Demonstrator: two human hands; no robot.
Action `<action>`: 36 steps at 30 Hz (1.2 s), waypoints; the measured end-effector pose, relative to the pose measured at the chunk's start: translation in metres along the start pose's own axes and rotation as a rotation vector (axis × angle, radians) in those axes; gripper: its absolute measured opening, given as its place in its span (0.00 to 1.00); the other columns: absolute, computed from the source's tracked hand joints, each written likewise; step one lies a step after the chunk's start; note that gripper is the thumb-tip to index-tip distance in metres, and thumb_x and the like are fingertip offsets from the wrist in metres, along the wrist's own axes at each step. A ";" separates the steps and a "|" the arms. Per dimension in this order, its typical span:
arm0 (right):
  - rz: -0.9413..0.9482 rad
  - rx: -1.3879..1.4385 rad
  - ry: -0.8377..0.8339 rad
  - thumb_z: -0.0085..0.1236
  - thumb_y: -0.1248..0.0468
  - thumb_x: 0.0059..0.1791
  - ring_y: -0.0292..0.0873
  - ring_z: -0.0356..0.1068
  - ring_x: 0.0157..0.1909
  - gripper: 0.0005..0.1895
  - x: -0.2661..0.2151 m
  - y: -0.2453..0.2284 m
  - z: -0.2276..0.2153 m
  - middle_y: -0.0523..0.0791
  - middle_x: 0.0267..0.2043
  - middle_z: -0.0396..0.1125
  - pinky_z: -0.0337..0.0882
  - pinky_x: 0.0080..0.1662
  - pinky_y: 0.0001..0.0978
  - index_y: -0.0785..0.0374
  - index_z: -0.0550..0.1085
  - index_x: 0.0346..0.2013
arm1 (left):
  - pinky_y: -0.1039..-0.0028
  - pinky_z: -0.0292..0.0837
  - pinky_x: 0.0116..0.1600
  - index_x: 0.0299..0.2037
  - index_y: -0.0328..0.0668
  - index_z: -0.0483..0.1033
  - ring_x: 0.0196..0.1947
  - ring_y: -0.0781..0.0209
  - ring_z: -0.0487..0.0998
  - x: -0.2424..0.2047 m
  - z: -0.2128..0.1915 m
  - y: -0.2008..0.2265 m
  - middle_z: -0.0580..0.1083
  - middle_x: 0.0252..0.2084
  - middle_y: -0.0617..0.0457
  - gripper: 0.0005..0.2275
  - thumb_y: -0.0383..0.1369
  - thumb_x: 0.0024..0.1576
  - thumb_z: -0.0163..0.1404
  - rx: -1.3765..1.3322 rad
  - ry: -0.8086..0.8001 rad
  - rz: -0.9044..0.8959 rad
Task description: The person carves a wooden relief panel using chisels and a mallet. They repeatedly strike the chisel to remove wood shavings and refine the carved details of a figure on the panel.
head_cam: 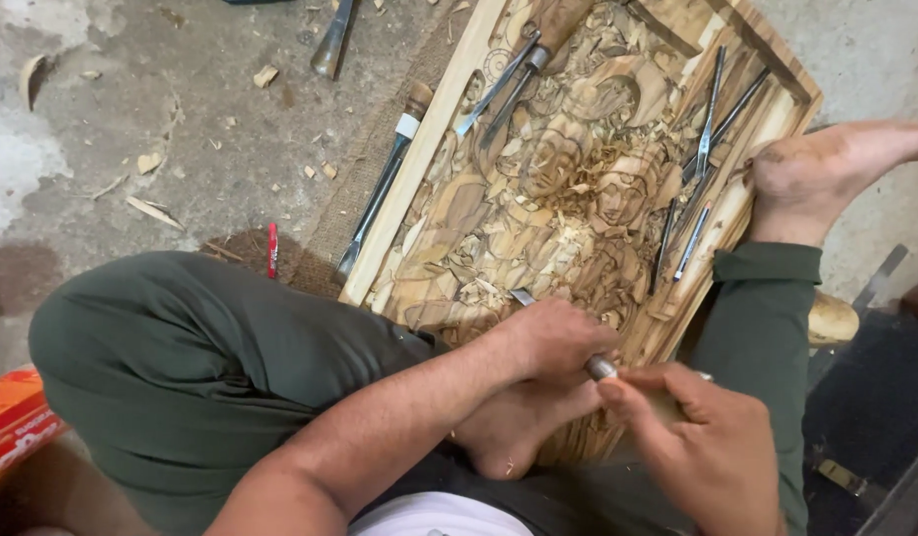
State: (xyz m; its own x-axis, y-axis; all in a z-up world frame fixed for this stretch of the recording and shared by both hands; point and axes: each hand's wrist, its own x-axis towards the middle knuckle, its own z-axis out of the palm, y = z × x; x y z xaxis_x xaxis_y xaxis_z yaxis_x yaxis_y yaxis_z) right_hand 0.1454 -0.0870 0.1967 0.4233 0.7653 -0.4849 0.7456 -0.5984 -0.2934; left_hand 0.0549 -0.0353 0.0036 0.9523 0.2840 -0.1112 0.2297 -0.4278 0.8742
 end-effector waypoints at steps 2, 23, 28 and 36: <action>-0.039 0.007 0.007 0.69 0.58 0.42 0.38 0.73 0.25 0.13 0.002 0.001 -0.009 0.44 0.26 0.76 0.70 0.29 0.27 0.59 0.84 0.38 | 0.58 0.76 0.44 0.37 0.54 0.75 0.36 0.52 0.83 0.004 -0.010 -0.002 0.80 0.32 0.53 0.07 0.41 0.52 0.53 -0.094 -0.117 -0.089; -0.387 0.270 0.065 0.67 0.61 0.46 0.34 0.76 0.31 0.12 0.048 0.030 -0.033 0.45 0.31 0.78 0.73 0.34 0.23 0.67 0.82 0.38 | 0.59 0.78 0.41 0.38 0.54 0.80 0.33 0.50 0.82 0.013 -0.006 -0.029 0.80 0.32 0.52 0.10 0.42 0.49 0.57 -0.170 0.232 0.100; -0.474 0.325 -0.023 0.67 0.65 0.46 0.33 0.76 0.31 0.09 0.070 -0.002 -0.026 0.45 0.30 0.78 0.74 0.33 0.22 0.68 0.81 0.38 | 0.58 0.77 0.42 0.39 0.52 0.81 0.31 0.47 0.81 0.007 -0.013 -0.020 0.80 0.32 0.49 0.13 0.43 0.46 0.59 -0.217 0.184 0.040; -0.579 0.749 0.124 0.68 0.70 0.49 0.32 0.71 0.28 0.04 0.059 0.001 0.016 0.46 0.32 0.75 0.69 0.31 0.22 0.67 0.79 0.33 | 0.60 0.79 0.48 0.42 0.48 0.80 0.38 0.48 0.83 -0.004 -0.020 -0.019 0.80 0.36 0.48 0.10 0.38 0.52 0.58 -0.281 0.291 0.072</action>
State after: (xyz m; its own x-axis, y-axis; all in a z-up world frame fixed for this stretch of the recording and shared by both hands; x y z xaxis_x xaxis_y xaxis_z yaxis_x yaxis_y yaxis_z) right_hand 0.1631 -0.0462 0.1539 0.1757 0.9842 -0.0201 0.3513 -0.0818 -0.9327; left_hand 0.0432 -0.0114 -0.0033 0.8584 0.5097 0.0583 0.0623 -0.2163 0.9743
